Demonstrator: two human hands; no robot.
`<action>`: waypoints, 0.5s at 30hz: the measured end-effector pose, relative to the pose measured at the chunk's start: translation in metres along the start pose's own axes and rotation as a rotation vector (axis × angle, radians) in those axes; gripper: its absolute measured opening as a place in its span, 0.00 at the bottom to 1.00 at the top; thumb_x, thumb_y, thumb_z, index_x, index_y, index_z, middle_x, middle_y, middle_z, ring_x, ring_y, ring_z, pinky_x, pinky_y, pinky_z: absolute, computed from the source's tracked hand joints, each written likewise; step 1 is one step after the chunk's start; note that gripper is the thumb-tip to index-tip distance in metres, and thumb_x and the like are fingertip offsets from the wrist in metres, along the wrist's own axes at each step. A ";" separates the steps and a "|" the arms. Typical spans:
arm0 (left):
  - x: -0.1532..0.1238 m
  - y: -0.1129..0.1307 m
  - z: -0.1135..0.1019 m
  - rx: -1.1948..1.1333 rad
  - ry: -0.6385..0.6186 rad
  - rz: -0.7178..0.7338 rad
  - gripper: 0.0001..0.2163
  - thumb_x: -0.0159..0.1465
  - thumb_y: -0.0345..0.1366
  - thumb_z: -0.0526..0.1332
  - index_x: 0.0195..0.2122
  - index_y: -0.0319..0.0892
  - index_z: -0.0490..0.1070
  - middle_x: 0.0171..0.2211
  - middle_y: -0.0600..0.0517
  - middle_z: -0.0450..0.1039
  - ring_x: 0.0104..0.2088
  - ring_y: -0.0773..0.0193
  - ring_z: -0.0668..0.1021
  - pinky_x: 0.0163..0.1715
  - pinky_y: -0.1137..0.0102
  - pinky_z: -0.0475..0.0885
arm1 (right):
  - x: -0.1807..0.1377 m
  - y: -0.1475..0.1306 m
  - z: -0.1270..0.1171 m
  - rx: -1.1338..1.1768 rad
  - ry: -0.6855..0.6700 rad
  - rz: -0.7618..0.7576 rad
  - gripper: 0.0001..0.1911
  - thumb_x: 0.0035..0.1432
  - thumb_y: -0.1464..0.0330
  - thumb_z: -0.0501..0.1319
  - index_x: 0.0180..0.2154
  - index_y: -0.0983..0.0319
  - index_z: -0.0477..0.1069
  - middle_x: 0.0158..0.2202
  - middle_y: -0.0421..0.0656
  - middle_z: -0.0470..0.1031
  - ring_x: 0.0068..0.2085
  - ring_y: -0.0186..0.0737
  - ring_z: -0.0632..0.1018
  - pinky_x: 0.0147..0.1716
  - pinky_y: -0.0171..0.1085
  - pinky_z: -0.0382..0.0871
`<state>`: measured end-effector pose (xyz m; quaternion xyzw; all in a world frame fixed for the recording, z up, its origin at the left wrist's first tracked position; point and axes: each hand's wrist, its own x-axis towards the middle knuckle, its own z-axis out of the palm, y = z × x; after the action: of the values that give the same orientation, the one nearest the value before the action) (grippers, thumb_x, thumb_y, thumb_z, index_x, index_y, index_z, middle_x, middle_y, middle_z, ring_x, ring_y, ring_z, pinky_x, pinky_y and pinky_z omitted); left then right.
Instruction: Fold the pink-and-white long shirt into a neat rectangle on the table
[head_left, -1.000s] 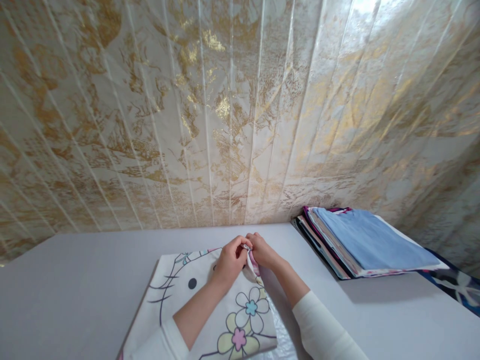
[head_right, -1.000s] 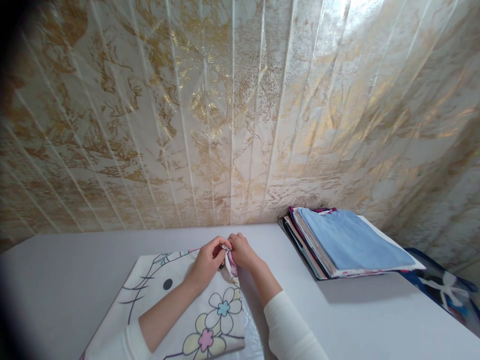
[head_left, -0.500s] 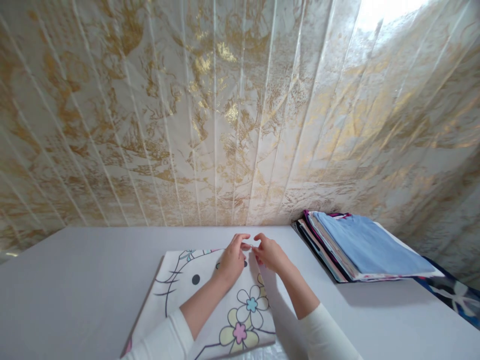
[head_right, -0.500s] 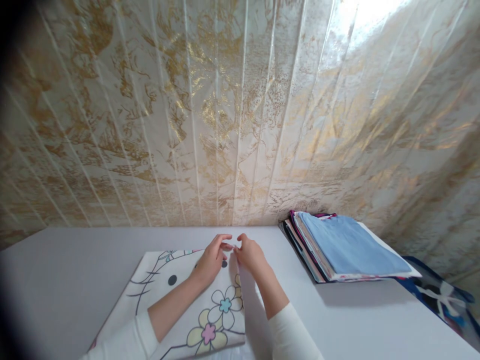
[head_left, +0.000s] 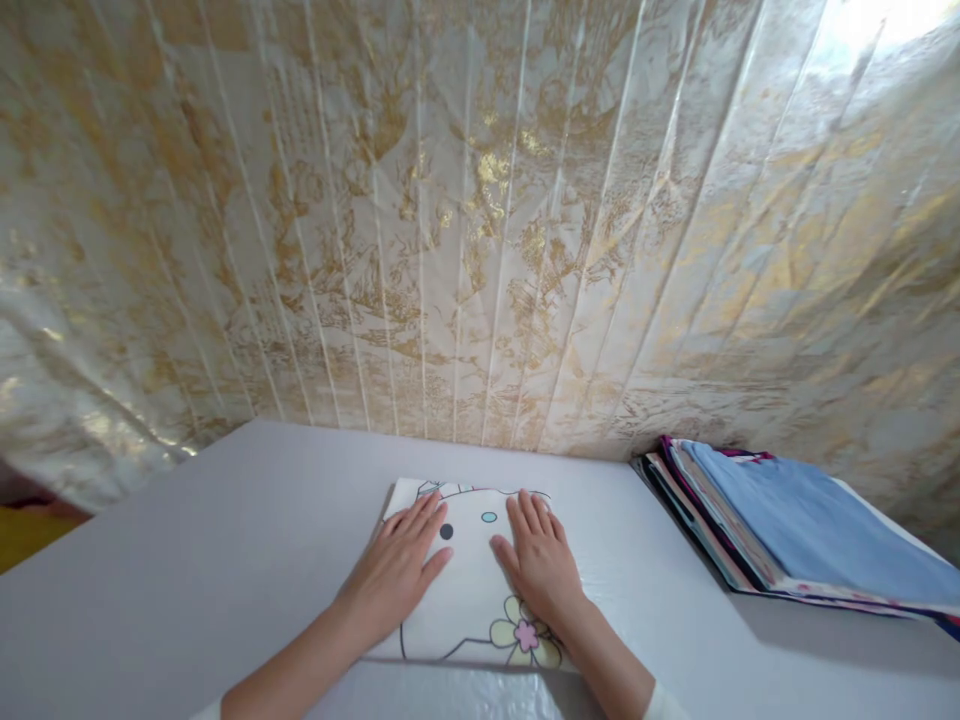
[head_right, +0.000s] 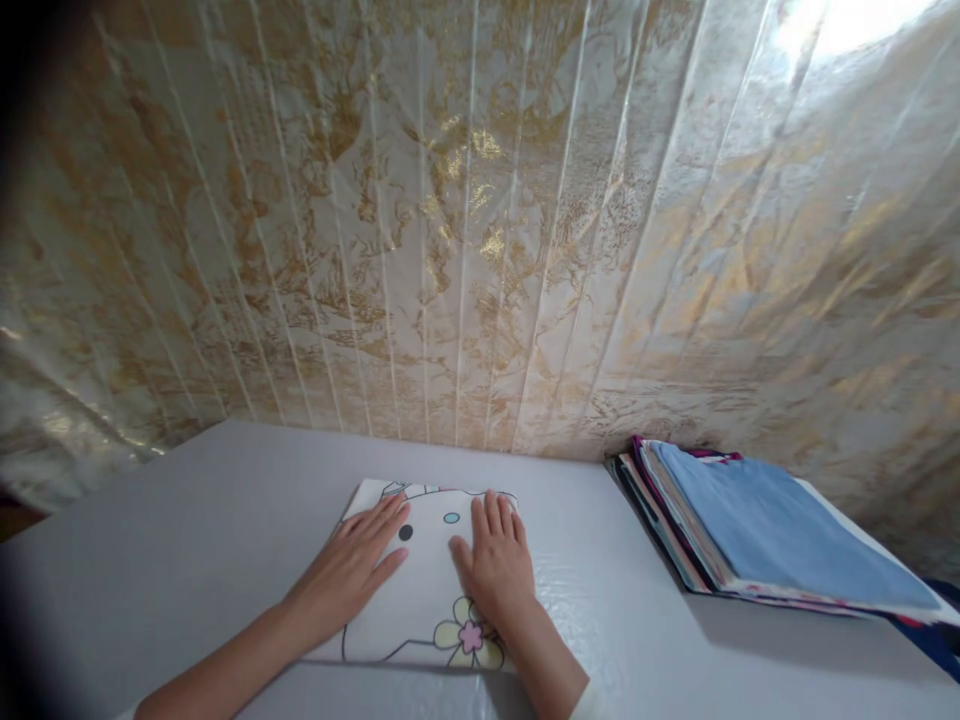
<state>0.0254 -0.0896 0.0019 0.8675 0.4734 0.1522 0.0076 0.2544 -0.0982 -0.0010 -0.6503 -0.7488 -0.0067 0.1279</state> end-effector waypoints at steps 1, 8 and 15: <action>-0.004 -0.009 -0.001 0.004 0.001 -0.025 0.25 0.71 0.47 0.45 0.65 0.42 0.55 0.66 0.46 0.51 0.66 0.57 0.56 0.61 0.59 0.56 | -0.001 0.001 0.000 -0.019 -0.012 0.018 0.32 0.65 0.56 0.50 0.64 0.68 0.56 0.67 0.53 0.50 0.67 0.53 0.52 0.62 0.51 0.48; -0.036 -0.044 -0.015 0.004 -0.026 -0.202 0.24 0.70 0.41 0.43 0.65 0.40 0.55 0.66 0.46 0.53 0.65 0.58 0.58 0.60 0.59 0.56 | -0.003 0.002 -0.009 -0.074 -0.053 0.056 0.31 0.66 0.56 0.48 0.64 0.67 0.56 0.67 0.52 0.49 0.67 0.52 0.51 0.62 0.49 0.48; -0.068 -0.034 -0.036 -0.049 0.088 -0.315 0.22 0.67 0.40 0.45 0.59 0.40 0.62 0.62 0.42 0.60 0.62 0.53 0.62 0.57 0.55 0.61 | -0.030 -0.020 -0.014 -0.101 -0.067 0.003 0.33 0.66 0.53 0.46 0.65 0.64 0.52 0.69 0.47 0.43 0.68 0.49 0.46 0.63 0.49 0.45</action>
<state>-0.0462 -0.1318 0.0136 0.7746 0.5996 0.1984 0.0319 0.2414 -0.1333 0.0095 -0.6567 -0.7506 -0.0227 0.0696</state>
